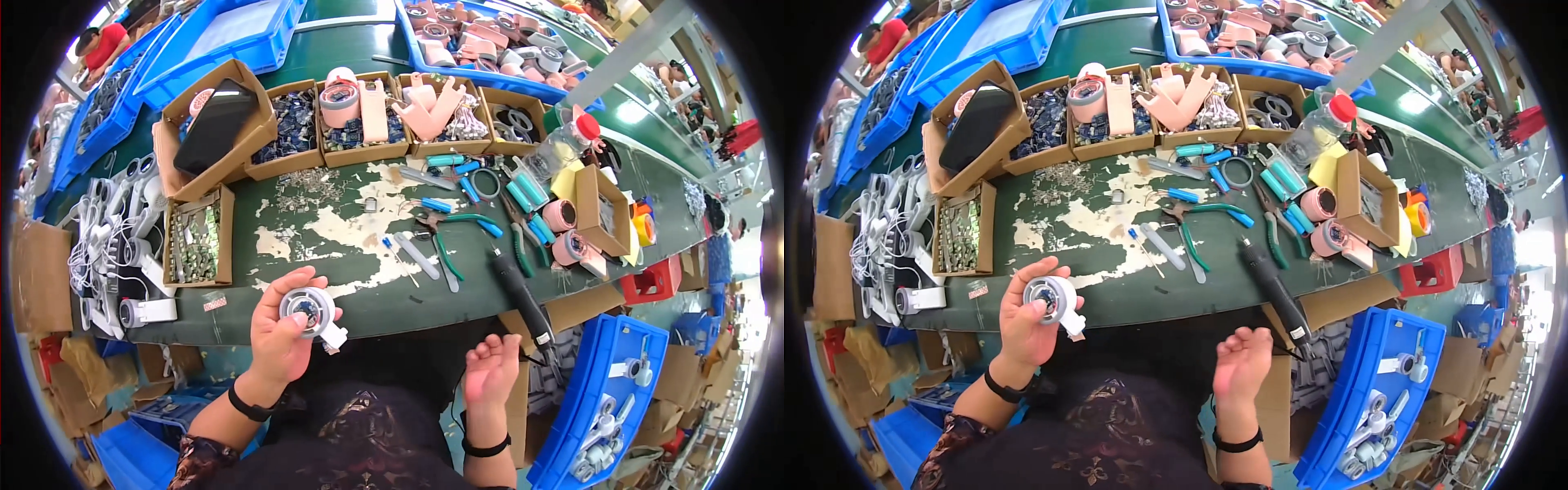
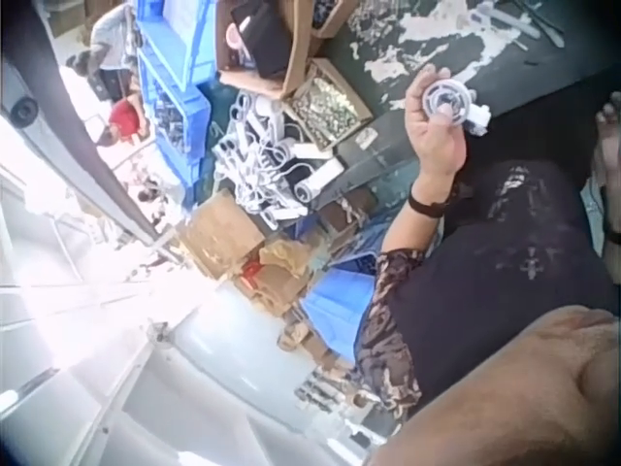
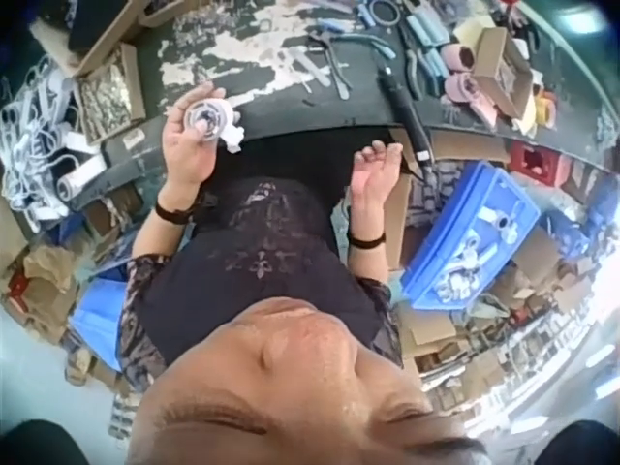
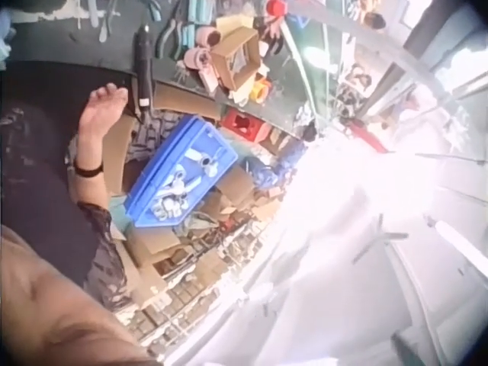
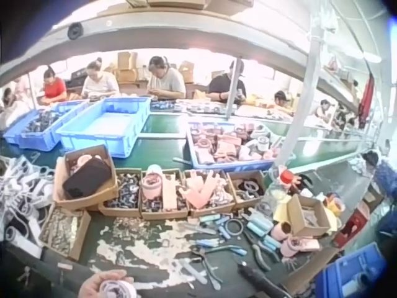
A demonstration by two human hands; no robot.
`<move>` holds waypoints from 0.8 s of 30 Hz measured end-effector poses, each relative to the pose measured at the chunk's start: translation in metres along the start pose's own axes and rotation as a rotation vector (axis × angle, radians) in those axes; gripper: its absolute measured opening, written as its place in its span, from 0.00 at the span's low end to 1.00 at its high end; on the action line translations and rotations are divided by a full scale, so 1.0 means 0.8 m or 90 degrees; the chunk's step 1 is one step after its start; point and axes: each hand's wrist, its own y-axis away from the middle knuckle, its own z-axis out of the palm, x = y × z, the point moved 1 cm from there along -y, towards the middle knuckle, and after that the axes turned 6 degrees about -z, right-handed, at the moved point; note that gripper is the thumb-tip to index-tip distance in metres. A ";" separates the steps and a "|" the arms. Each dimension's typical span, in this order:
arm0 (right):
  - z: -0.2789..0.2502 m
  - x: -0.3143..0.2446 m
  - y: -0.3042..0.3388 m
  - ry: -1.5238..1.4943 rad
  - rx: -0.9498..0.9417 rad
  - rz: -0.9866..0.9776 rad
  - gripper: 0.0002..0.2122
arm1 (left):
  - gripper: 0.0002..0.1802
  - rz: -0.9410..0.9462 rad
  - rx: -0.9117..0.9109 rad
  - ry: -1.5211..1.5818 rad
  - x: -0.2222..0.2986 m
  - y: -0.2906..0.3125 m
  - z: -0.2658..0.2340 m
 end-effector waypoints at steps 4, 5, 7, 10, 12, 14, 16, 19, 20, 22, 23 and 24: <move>-0.014 -0.017 -0.029 -0.051 0.020 -0.074 0.16 | 0.26 -0.036 -0.025 0.001 -0.008 -0.007 0.015; -0.015 -0.017 -0.041 -0.070 -0.010 -0.109 0.15 | 0.26 -0.044 -0.041 -0.003 -0.010 -0.008 0.018; -0.019 -0.016 -0.063 -0.092 -0.043 -0.143 0.14 | 0.28 -0.037 -0.038 -0.007 -0.013 -0.010 0.022; -0.015 -0.016 -0.086 -0.090 -0.072 -0.180 0.12 | 0.29 -0.043 -0.017 -0.018 -0.007 -0.006 0.030; -0.019 -0.021 -0.098 -0.127 -0.131 -0.229 0.14 | 0.30 -0.044 -0.014 -0.011 -0.005 -0.011 0.034; -0.007 -0.035 -0.091 -0.124 -0.185 -0.310 0.24 | 0.30 -0.039 -0.034 -0.029 -0.005 -0.015 0.034; 0.011 -0.064 -0.079 -0.067 -0.218 -0.378 0.31 | 0.28 -0.011 -0.036 -0.083 -0.004 -0.019 0.037; 0.009 -0.109 -0.078 -0.024 -0.257 -0.452 0.37 | 0.26 0.003 -0.042 -0.141 0.005 -0.017 0.035; 0.013 -0.128 -0.076 -0.089 -0.316 -0.450 0.37 | 0.26 0.012 -0.050 -0.192 0.005 -0.016 0.035; 0.044 -0.156 -0.053 -0.155 -0.379 -0.437 0.37 | 0.27 0.033 -0.048 -0.252 0.005 -0.013 0.034; 0.073 -0.166 -0.025 -0.129 -0.398 -0.469 0.37 | 0.27 0.026 -0.060 -0.249 0.002 -0.016 0.037; 0.102 -0.169 -0.008 -0.105 -0.426 -0.487 0.37 | 0.28 0.032 -0.054 -0.249 0.002 -0.013 0.038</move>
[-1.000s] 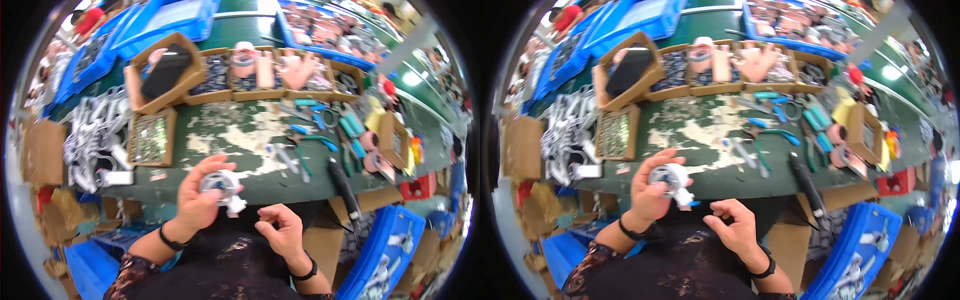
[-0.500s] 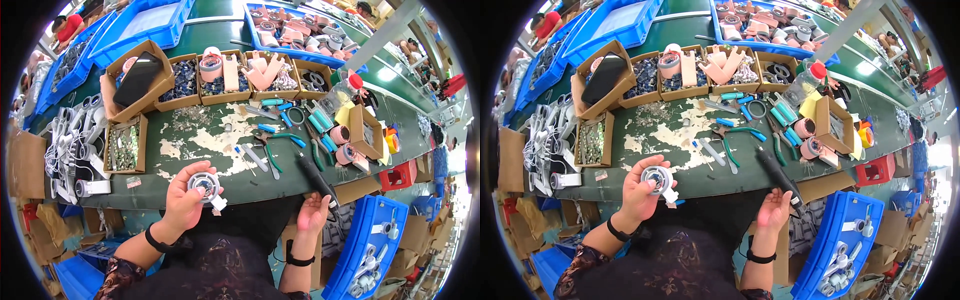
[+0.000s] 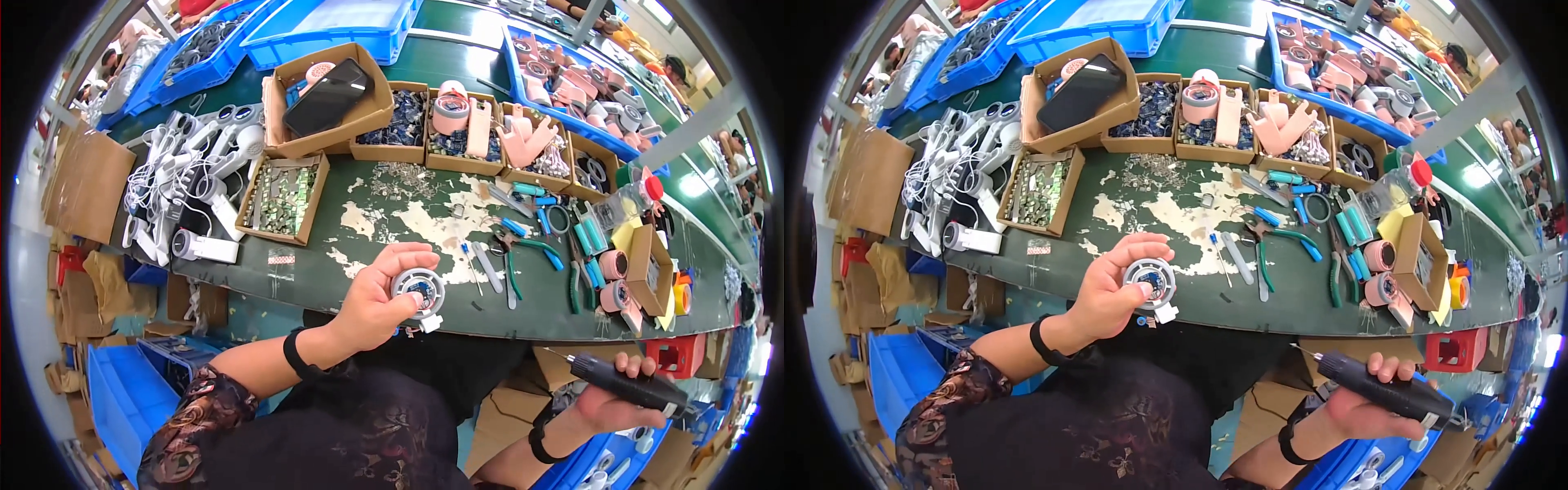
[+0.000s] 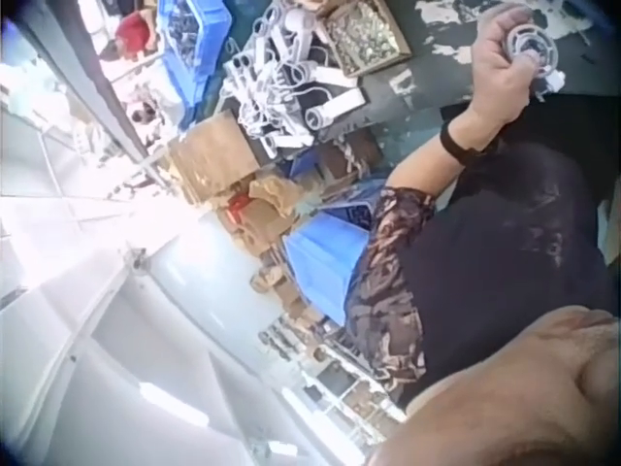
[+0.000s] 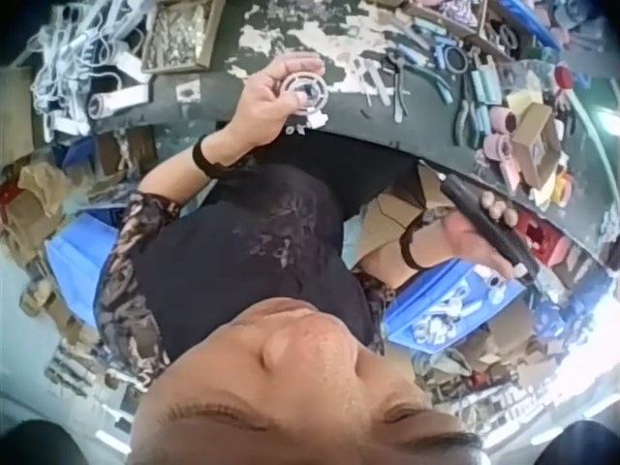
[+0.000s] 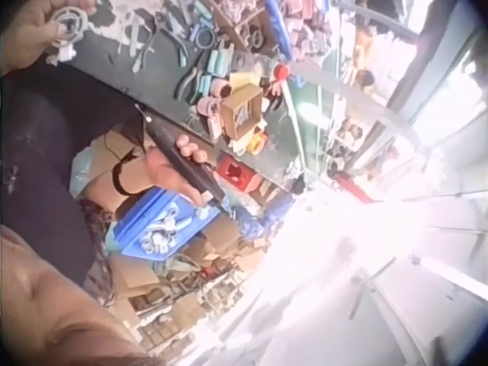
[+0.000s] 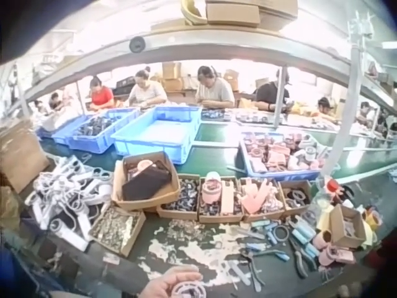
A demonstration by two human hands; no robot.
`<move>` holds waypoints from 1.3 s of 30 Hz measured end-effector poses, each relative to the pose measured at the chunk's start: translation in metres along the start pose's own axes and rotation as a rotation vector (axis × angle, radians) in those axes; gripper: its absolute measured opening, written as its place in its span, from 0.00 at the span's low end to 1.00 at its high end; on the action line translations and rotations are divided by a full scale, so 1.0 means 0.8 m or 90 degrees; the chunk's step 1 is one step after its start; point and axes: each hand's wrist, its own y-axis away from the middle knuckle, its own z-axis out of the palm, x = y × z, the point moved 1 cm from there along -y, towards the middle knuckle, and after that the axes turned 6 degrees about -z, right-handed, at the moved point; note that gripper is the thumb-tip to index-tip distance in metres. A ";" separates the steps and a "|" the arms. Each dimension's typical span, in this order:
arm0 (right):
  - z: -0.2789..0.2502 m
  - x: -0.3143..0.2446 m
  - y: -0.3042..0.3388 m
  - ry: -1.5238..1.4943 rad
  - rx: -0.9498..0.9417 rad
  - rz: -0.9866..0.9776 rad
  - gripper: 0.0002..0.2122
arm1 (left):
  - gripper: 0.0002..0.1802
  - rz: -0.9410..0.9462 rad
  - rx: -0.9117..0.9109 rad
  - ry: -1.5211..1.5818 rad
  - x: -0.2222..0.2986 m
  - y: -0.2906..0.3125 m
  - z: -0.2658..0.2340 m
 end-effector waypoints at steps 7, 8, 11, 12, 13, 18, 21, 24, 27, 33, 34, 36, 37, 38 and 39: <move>0.127 0.010 0.003 -0.125 -0.176 0.122 0.34 | 0.28 0.014 0.000 -0.037 0.004 0.001 0.009; 0.137 0.010 0.007 -0.123 -0.183 0.125 0.35 | 0.28 0.014 0.003 -0.037 0.005 0.001 0.009; 0.162 0.025 0.023 -0.116 -0.202 0.111 0.38 | 0.28 0.022 0.010 -0.052 0.008 0.003 0.010; 0.168 0.030 0.027 -0.102 -0.216 0.082 0.38 | 0.27 0.025 0.019 -0.073 0.010 0.004 0.012; 0.175 0.033 0.030 -0.087 -0.230 0.052 0.39 | 0.27 0.027 0.028 -0.094 0.011 0.006 0.014; 0.194 0.047 0.039 -0.098 -0.306 0.056 0.42 | 0.26 0.111 0.054 -0.199 0.017 0.009 0.022; 0.197 0.059 0.053 -0.092 -0.255 0.082 0.35 | 0.26 0.151 0.056 -0.235 0.019 0.011 0.023; 0.202 0.062 0.058 -0.058 -0.237 0.075 0.31 | 0.26 0.175 0.055 -0.249 0.020 0.010 0.024; 0.204 0.062 0.058 -0.057 -0.228 0.072 0.29 | 0.26 0.182 0.051 -0.251 0.021 0.010 0.024; 0.203 0.065 0.059 -0.049 -0.226 0.082 0.27 | 0.27 0.184 0.045 -0.259 0.019 0.011 0.024; 0.203 0.066 0.060 -0.042 -0.224 0.083 0.27 | 0.27 0.186 0.042 -0.262 0.020 0.011 0.024; 0.200 0.070 0.056 -0.049 -0.269 0.073 0.25 | 0.27 0.185 0.044 -0.265 0.018 0.011 0.024; 0.200 0.071 0.055 -0.056 -0.314 0.063 0.23 | 0.27 0.183 0.047 -0.269 0.017 0.011 0.023; 0.200 0.072 0.055 -0.056 -0.315 0.064 0.23 | 0.27 0.183 0.048 -0.269 0.018 0.011 0.023; 0.201 0.072 0.055 -0.055 -0.319 0.060 0.23 | 0.27 0.182 0.048 -0.271 0.019 0.011 0.024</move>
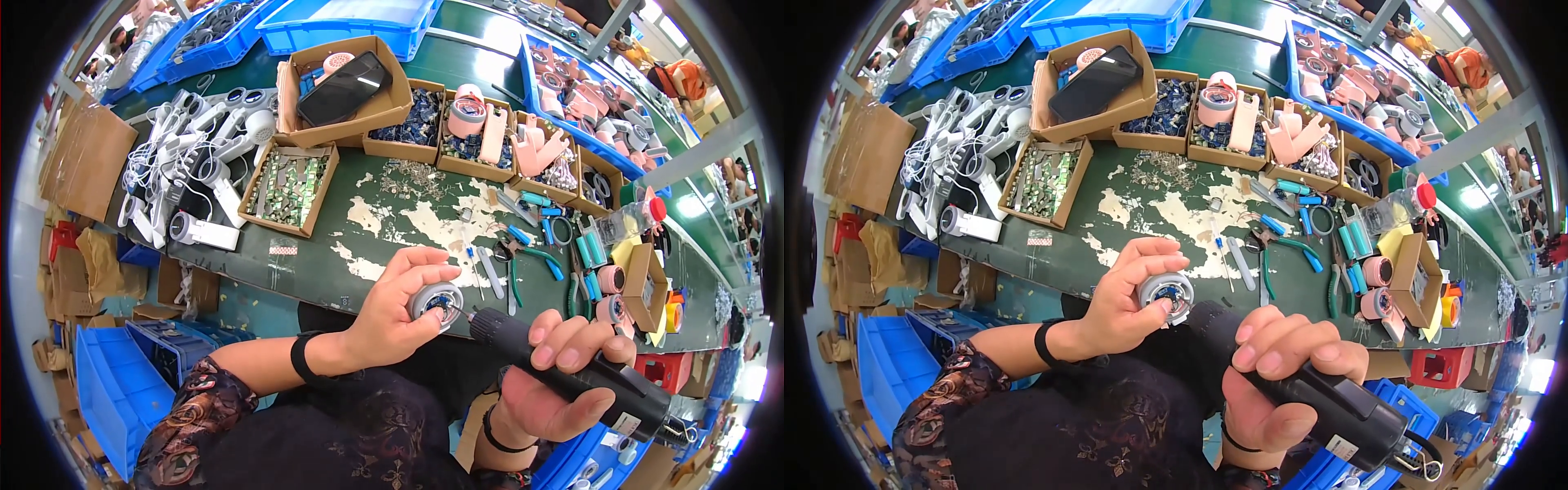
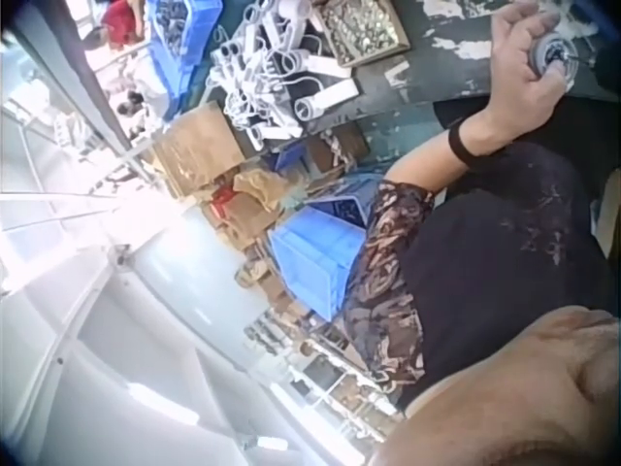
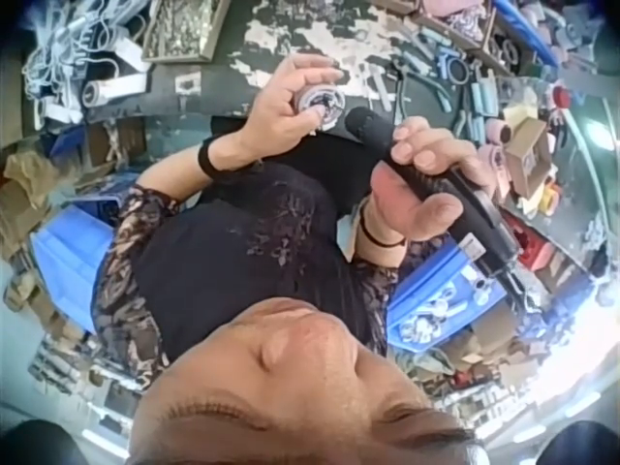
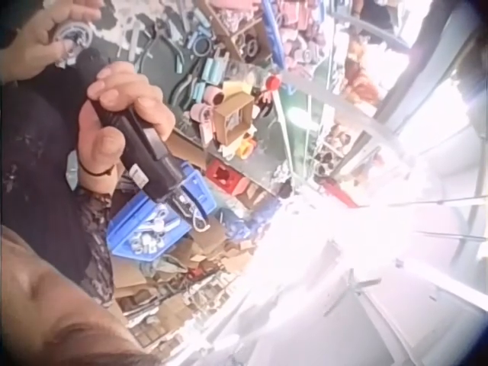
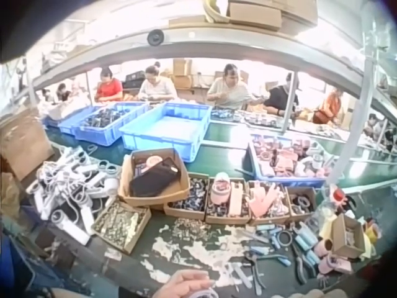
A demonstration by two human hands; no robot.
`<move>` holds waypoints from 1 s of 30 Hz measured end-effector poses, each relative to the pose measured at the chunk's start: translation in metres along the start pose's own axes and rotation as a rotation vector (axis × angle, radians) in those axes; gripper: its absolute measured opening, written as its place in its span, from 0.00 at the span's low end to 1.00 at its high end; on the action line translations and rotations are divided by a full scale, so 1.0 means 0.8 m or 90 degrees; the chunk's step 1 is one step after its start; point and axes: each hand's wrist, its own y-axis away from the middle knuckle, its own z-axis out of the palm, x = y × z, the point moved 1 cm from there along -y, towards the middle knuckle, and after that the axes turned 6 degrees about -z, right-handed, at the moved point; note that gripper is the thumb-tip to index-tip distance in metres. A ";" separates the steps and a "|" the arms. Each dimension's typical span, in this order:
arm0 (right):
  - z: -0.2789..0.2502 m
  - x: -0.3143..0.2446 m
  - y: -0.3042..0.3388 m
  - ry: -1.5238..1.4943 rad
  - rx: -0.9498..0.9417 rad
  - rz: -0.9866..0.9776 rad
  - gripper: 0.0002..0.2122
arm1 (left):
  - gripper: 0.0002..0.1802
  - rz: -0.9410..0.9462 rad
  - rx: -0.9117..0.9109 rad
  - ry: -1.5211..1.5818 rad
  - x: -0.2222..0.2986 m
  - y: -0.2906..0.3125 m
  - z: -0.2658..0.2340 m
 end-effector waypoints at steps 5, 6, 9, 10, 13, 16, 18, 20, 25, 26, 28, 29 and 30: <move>0.001 -0.001 0.000 0.005 0.000 -0.005 0.22 | 0.27 0.007 -0.003 -0.003 0.001 -0.001 0.001; 0.001 0.000 -0.001 -0.001 0.001 0.000 0.22 | 0.27 -0.009 -0.004 -0.001 0.002 0.000 0.001; 0.002 0.001 0.001 -0.014 -0.015 0.003 0.21 | 0.26 -0.031 0.000 -0.004 0.008 0.002 0.001; 0.003 0.000 0.002 -0.021 -0.031 -0.001 0.20 | 0.26 -0.036 0.005 -0.009 0.009 0.002 0.001; 0.002 -0.005 0.003 -0.028 -0.028 0.012 0.20 | 0.25 -0.024 0.001 -0.019 0.010 0.006 0.005; 0.003 -0.003 0.004 -0.022 -0.024 0.016 0.20 | 0.24 -0.002 0.013 -0.035 0.008 0.006 0.005; 0.002 -0.001 0.004 -0.011 -0.027 0.018 0.20 | 0.24 -0.020 0.016 -0.015 0.007 0.006 0.009; 0.000 0.000 0.005 -0.011 -0.046 0.021 0.20 | 0.24 -0.038 0.017 0.005 0.006 0.005 0.010; -0.007 -0.004 0.010 -0.022 -0.009 0.013 0.23 | 0.24 -0.029 -0.008 -0.036 0.005 0.005 0.008; -0.010 -0.009 0.009 -0.031 0.007 0.005 0.24 | 0.24 -0.025 -0.011 -0.041 0.009 0.006 0.005; -0.037 -0.030 0.004 -0.084 0.152 -0.093 0.33 | 0.24 -0.090 -0.034 -0.025 0.017 -0.002 -0.007; -0.051 -0.038 0.002 -0.013 0.263 -0.116 0.35 | 0.24 -0.262 -0.019 0.137 0.015 0.007 -0.014; -0.069 -0.047 -0.004 0.063 0.382 -0.153 0.37 | 0.25 -0.386 -0.017 0.368 0.019 0.006 -0.020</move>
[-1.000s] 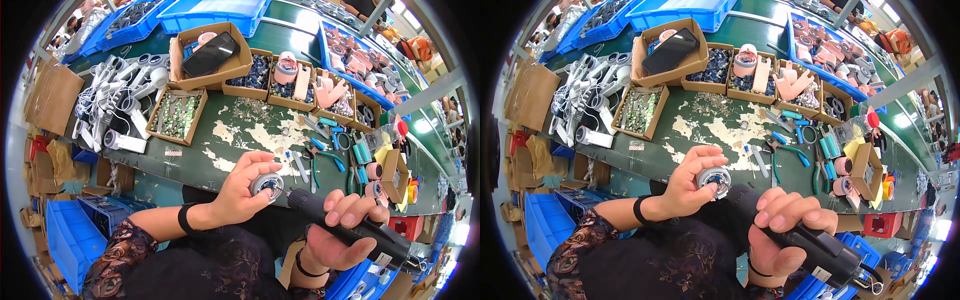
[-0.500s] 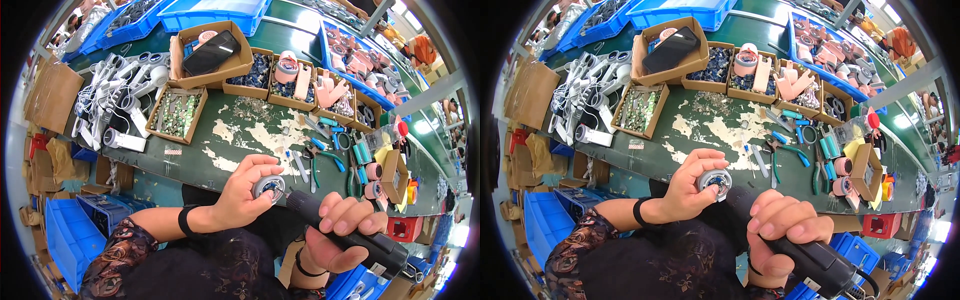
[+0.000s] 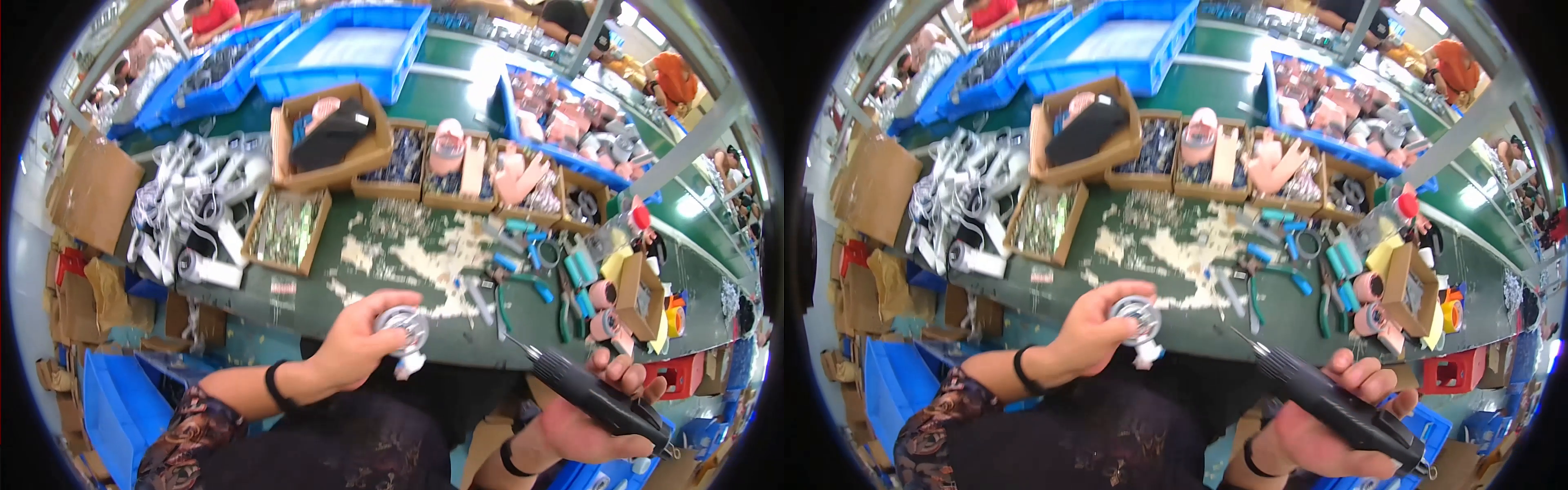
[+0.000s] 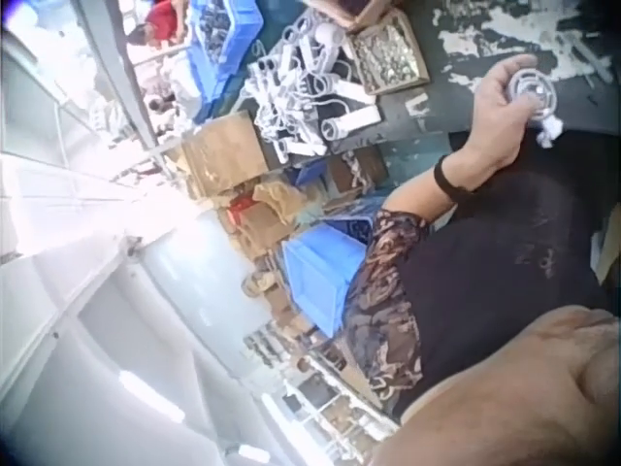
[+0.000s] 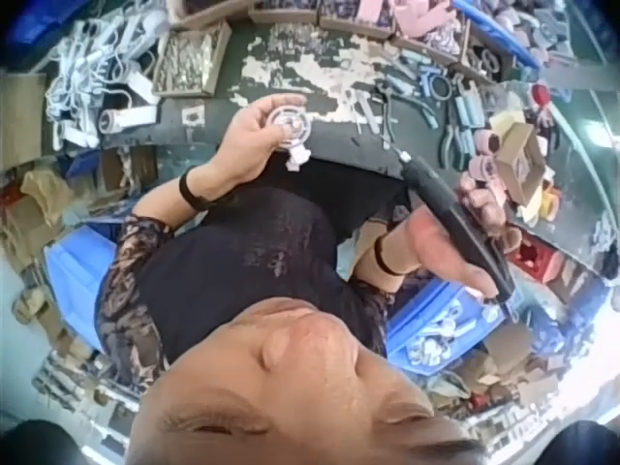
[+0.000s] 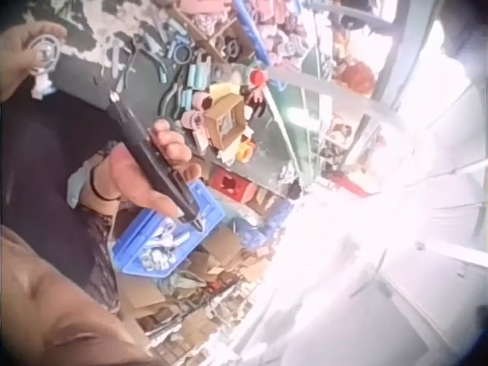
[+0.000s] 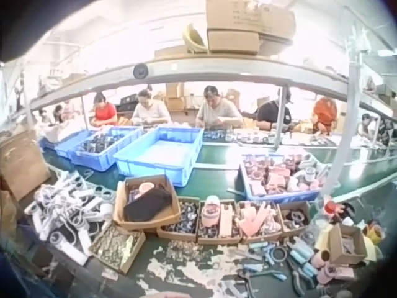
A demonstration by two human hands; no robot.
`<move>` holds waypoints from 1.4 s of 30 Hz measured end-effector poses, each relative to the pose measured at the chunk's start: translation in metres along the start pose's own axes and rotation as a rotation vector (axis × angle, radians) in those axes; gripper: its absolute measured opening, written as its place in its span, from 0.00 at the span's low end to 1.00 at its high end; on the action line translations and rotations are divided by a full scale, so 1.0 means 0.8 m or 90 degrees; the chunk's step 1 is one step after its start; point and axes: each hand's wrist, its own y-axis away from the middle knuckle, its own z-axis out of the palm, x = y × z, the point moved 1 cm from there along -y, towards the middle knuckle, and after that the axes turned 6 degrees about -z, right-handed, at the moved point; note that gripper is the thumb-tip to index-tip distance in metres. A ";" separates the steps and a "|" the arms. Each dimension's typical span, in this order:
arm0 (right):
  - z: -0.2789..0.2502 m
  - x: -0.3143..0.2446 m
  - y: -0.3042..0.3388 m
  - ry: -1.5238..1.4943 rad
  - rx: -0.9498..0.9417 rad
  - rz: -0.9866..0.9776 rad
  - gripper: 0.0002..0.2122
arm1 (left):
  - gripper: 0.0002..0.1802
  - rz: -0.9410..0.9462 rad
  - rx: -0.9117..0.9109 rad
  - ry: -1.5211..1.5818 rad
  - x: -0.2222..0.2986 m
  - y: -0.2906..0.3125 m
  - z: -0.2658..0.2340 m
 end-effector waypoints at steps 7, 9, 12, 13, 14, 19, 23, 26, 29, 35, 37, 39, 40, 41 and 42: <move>-0.185 0.046 0.011 0.144 0.209 0.291 0.31 | 0.23 -0.033 -0.028 0.268 0.086 -0.002 0.000; -0.220 0.060 0.028 0.115 0.218 0.333 0.29 | 0.23 0.044 -0.049 0.239 0.104 -0.038 0.005; -0.237 0.078 0.039 0.084 0.252 0.316 0.27 | 0.16 0.132 -0.025 0.234 0.125 -0.085 0.016; -0.248 0.079 0.041 0.071 0.248 0.312 0.27 | 0.16 0.166 -0.035 0.220 0.130 -0.101 0.014; -0.261 0.082 0.044 0.033 0.221 0.322 0.27 | 0.16 0.198 -0.045 0.207 0.136 -0.116 0.011; -0.228 0.086 0.046 0.162 0.349 0.360 0.22 | 0.17 0.252 -0.024 0.150 0.174 -0.175 0.027; -0.230 0.082 0.046 0.201 0.325 0.337 0.21 | 0.23 0.249 0.001 0.165 0.202 -0.213 0.048; -0.212 0.070 0.030 0.140 0.309 0.429 0.20 | 0.26 0.242 0.033 0.200 0.214 -0.220 0.056; -0.249 0.075 0.033 0.207 0.271 0.427 0.20 | 0.26 0.218 0.038 0.243 0.220 -0.218 0.067; -0.235 0.074 0.034 0.277 0.286 0.423 0.22 | 0.21 0.220 0.086 0.346 0.228 -0.217 0.066; -0.225 0.071 0.031 0.237 0.301 0.406 0.23 | 0.14 0.143 -0.007 0.355 0.236 -0.228 0.052; -0.218 0.068 0.027 0.168 0.347 0.439 0.29 | 0.16 0.168 -0.007 0.296 0.232 -0.237 0.059; -0.219 0.067 0.025 0.133 0.371 0.454 0.33 | 0.19 0.189 0.006 0.243 0.229 -0.240 0.070; -0.237 0.072 0.025 0.118 0.356 0.472 0.32 | 0.20 0.194 0.084 0.227 0.224 -0.245 0.083; -0.244 0.074 0.026 0.109 0.360 0.463 0.32 | 0.20 0.196 0.073 0.219 0.228 -0.261 0.079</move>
